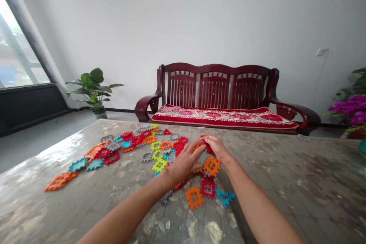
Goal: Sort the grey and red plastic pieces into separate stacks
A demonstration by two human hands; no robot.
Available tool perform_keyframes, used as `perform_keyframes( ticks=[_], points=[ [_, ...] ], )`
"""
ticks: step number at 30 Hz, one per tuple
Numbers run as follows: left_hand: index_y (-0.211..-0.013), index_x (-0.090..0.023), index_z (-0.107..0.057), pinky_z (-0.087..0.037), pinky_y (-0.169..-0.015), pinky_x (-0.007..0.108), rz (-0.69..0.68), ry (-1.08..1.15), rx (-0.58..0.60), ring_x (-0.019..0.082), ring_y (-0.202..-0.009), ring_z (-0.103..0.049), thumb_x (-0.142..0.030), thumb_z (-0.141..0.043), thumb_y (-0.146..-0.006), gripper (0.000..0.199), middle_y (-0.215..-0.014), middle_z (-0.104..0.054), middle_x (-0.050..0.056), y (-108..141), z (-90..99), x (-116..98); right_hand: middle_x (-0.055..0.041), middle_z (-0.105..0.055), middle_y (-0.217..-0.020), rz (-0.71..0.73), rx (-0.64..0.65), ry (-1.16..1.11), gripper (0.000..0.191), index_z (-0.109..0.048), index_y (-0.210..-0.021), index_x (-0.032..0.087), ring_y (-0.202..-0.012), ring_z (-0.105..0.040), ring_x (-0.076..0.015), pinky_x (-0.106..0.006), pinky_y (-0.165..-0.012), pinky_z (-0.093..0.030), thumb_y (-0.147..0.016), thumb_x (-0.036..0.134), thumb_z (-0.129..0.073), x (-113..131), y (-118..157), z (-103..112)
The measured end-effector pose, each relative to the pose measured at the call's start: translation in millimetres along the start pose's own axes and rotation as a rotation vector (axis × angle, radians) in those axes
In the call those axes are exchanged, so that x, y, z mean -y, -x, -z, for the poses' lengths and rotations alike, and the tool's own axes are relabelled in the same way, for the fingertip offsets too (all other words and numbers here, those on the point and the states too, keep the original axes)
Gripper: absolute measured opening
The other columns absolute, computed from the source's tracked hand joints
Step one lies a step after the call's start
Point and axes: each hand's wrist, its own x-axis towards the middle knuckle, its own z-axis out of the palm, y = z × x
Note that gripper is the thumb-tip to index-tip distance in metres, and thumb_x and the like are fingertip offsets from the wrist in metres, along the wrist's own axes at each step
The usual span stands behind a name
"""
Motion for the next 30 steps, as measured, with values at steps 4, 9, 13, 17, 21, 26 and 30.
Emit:
perform_keyframes(
  ticks=[4, 9, 13, 17, 21, 26, 30],
  points=[
    [-0.15, -0.037, -0.024, -0.039, -0.11, 0.052, 0.113, -0.028, -0.009, 0.027, -0.138, -0.04, -0.016, -0.06, -0.088, 0.074, -0.154, -0.033, 0.009, 5, 5.1, 33, -0.0026, -0.072, -0.078, 0.058, -0.027, 0.057, 0.026, -0.069, -0.079, 0.02, -0.078, -0.065, -0.0192, -0.03, -0.074, -0.049, -0.068, 0.039, -0.054, -8, -14, -14],
    [-0.149, -0.033, -0.033, -0.033, -0.113, 0.053, 0.15, -0.072, 0.019, 0.028, -0.14, -0.035, -0.024, -0.058, -0.09, 0.064, -0.153, -0.036, 0.01, 26, 14.2, 46, -0.0045, -0.072, -0.096, 0.136, -0.163, 0.181, 0.028, -0.069, -0.087, 0.02, -0.096, -0.063, -0.0214, -0.034, -0.091, -0.046, -0.07, 0.034, -0.052, -16, -10, -7],
    [-0.148, -0.032, -0.035, -0.025, -0.114, 0.059, 0.148, -0.101, 0.127, 0.034, -0.143, -0.027, -0.046, -0.069, -0.081, 0.077, -0.154, -0.035, 0.011, 48, 16.7, 25, -0.0058, -0.069, -0.105, 0.173, -0.275, 0.345, 0.032, -0.066, -0.099, 0.02, -0.099, -0.061, -0.022, -0.036, -0.095, -0.042, -0.074, 0.033, -0.051, -16, 11, 15],
    [-0.152, -0.034, -0.028, -0.019, -0.112, 0.066, 0.101, -0.087, 0.278, 0.043, -0.143, -0.022, -0.07, -0.073, -0.06, 0.108, -0.158, -0.025, 0.015, 62, 8.2, -5, -0.0094, -0.067, -0.112, 0.158, -0.287, 0.772, 0.034, -0.063, -0.109, 0.02, -0.103, -0.061, -0.0219, -0.033, -0.091, -0.043, -0.085, 0.035, -0.044, -11, 47, 33],
    [-0.152, -0.034, -0.025, -0.015, -0.111, 0.068, 0.087, -0.114, 0.315, 0.045, -0.144, -0.019, -0.072, -0.075, -0.056, 0.115, -0.16, -0.019, 0.017, 65, -4.3, -21, -0.0132, -0.068, -0.115, 0.024, -0.178, 1.023, 0.037, -0.059, -0.117, 0.018, -0.106, -0.063, -0.0247, -0.033, -0.088, -0.043, -0.092, 0.037, -0.04, -4, 81, 28],
    [-0.153, -0.035, -0.023, -0.02, -0.112, 0.064, 0.136, -0.151, 0.342, 0.042, -0.145, -0.02, -0.066, -0.073, -0.064, 0.106, -0.161, -0.019, 0.016, 61, -10.8, -29, -0.0161, -0.067, -0.118, -0.093, -0.06, 1.168, 0.037, -0.055, -0.119, 0.018, -0.108, -0.064, -0.0287, -0.036, -0.084, -0.043, -0.095, 0.037, -0.035, 4, 104, 5],
    [-0.152, -0.035, -0.024, -0.027, -0.111, 0.061, 0.203, -0.181, 0.325, 0.039, -0.144, -0.023, -0.063, -0.069, -0.073, 0.095, -0.161, -0.02, 0.015, 57, -13.9, -40, -0.0173, -0.064, -0.122, -0.115, -0.1, 1.21, 0.038, -0.052, -0.122, 0.017, -0.109, -0.062, -0.0293, -0.035, -0.082, -0.044, -0.093, 0.037, -0.039, 2, 108, -8]
  ],
)
